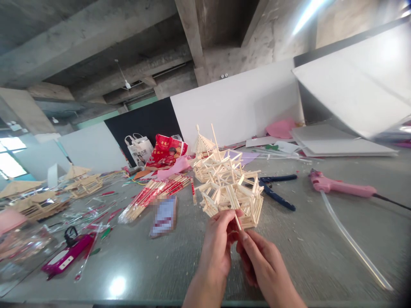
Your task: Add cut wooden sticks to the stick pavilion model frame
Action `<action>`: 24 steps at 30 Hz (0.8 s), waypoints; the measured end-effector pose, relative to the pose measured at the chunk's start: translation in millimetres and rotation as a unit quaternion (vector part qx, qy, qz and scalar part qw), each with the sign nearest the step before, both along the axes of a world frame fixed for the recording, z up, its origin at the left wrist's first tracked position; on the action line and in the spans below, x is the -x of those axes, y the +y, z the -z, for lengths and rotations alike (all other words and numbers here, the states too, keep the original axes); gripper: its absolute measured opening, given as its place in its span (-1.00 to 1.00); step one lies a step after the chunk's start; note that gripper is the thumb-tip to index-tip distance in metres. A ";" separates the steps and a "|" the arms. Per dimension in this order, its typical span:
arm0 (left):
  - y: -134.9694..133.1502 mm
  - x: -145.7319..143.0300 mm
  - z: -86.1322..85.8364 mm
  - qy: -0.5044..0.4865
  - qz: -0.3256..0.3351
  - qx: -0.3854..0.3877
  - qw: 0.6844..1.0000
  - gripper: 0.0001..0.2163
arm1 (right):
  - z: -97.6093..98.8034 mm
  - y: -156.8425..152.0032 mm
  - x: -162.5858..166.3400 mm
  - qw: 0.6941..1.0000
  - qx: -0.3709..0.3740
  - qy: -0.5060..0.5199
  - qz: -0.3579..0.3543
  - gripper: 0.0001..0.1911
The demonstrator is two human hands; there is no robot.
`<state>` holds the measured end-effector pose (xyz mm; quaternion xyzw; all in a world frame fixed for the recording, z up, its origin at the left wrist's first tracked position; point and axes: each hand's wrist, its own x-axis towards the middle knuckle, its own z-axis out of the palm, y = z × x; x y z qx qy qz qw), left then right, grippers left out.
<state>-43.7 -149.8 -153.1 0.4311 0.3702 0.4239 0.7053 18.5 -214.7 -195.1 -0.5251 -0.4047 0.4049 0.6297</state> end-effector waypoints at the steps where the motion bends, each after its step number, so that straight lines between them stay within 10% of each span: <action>1: 0.1 -0.2 -0.1 -0.002 -0.001 0.000 1.000 -0.83 | -0.2 0.4 0.0 1.000 -0.001 0.000 0.001 -0.46; 24: -18.4 17.7 -3.0 -0.083 -0.018 0.004 0.996 -0.90 | -7.6 -16.4 4.5 0.991 -0.048 -0.122 -0.007 -0.52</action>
